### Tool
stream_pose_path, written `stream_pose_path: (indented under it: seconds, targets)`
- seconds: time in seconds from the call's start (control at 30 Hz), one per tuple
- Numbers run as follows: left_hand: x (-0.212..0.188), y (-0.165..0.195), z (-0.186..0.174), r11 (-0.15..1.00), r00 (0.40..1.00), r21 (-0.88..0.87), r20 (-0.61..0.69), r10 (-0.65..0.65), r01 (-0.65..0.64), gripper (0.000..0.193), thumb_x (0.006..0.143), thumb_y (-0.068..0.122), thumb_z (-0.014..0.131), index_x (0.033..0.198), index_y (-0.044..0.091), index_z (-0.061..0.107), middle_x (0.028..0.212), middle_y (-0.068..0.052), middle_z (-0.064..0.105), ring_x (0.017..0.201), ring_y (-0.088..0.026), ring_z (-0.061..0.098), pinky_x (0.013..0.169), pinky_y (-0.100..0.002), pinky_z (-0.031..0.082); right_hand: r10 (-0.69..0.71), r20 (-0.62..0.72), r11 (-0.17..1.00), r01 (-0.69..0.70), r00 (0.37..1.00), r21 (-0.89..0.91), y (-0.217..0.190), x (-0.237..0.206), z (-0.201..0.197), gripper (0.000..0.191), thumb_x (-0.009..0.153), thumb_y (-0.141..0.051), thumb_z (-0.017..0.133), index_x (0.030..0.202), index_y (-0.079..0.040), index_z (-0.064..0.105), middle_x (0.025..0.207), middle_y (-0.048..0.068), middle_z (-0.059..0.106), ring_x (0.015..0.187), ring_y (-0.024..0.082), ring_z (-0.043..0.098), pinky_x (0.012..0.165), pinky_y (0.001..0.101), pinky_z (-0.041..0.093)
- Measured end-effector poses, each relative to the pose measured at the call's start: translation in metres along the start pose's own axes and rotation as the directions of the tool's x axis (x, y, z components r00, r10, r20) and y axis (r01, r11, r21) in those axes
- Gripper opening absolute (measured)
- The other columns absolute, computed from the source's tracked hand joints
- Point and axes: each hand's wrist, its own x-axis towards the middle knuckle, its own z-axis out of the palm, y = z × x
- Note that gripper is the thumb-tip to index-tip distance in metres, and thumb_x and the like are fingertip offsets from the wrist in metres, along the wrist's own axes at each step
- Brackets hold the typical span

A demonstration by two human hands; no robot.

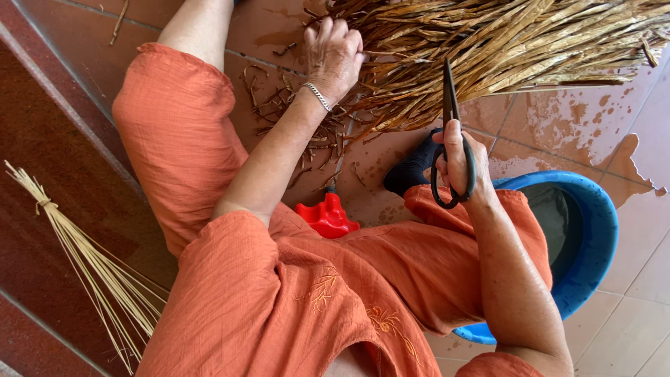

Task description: The person sits on a tiled floor and uses scissors to trim the ends of dried plant stalks. The cut pieces fall onto the floor beside a blue basin.

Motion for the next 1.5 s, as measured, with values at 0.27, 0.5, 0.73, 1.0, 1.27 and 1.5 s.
stream_pose_path:
  seconds: [0.27,0.5,0.73,1.0,1.27,1.5]
  targets:
    - [-0.030,-0.025,-0.025,0.394,0.807,-0.715,0.574,-0.141,0.577,0.011,0.095,0.013,0.067,0.100,0.008,0.076,0.076,-0.001,0.075,0.059,-0.004,0.063,0.055,-0.020,0.056,-0.031,0.364,0.987,-0.028,0.931,0.156,-0.012,-0.021,0.006,0.085,0.096,-0.070,0.033,0.129,0.005,0.056,0.060,0.001,0.049,0.043,0.010,0.044,0.037,0.0277,0.037]
    - [-0.046,-0.023,-0.055,0.117,0.772,-0.765,0.634,-0.028,0.633,0.024,0.097,0.006,0.066,0.120,0.006,0.062,0.085,-0.007,0.077,0.068,-0.008,0.073,0.061,-0.023,0.062,0.006,0.422,0.999,-0.025,0.907,0.040,-0.018,-0.011,0.022,0.091,0.093,-0.075,0.031,0.129,0.005,0.056,0.064,0.002,0.053,0.042,0.012,0.046,0.037,0.0291,0.039]
    - [-0.052,-0.009,-0.071,0.036,0.779,-0.779,0.626,0.024,0.625,0.015,0.101,0.007,0.067,0.109,0.006,0.055,0.088,-0.011,0.077,0.070,-0.010,0.073,0.064,-0.025,0.062,0.052,0.347,0.998,-0.057,0.936,0.004,-0.028,0.006,0.046,0.091,0.092,-0.078,0.030,0.125,0.001,0.059,0.060,0.001,0.050,0.042,0.010,0.046,0.036,0.0287,0.039]
    - [-0.058,-0.020,-0.050,0.297,0.728,-0.689,0.685,-0.033,0.661,0.010,0.091,0.006,0.069,0.100,0.006,0.066,0.081,-0.006,0.076,0.068,-0.010,0.072,0.062,-0.026,0.061,0.024,0.276,0.999,-0.011,0.961,-0.046,-0.019,0.015,0.042,0.084,0.096,-0.074,0.034,0.111,0.001,0.067,0.056,0.001,0.048,0.043,0.009,0.043,0.039,0.0283,0.037]
    - [-0.062,-0.033,0.002,0.876,0.780,-0.196,0.567,-0.265,0.440,0.019,0.100,0.011,0.057,0.103,0.013,0.075,0.106,-0.010,0.072,0.103,-0.022,0.065,0.098,-0.044,0.055,0.138,0.201,0.990,-0.134,0.970,-0.034,-0.004,0.014,0.025,0.078,0.101,-0.066,0.034,0.111,0.004,0.066,0.057,0.002,0.050,0.042,0.010,0.043,0.041,0.0278,0.036]
    - [-0.040,-0.003,0.032,0.783,0.971,-0.582,0.203,-0.122,0.220,0.032,0.091,0.014,0.072,0.121,0.003,0.068,0.111,-0.015,0.069,0.102,-0.030,0.058,0.092,-0.050,0.049,0.173,0.199,0.985,-0.165,0.964,-0.059,0.003,0.003,0.017,0.078,0.099,-0.068,0.038,0.114,0.004,0.067,0.057,0.001,0.049,0.044,0.009,0.042,0.040,0.0277,0.035]
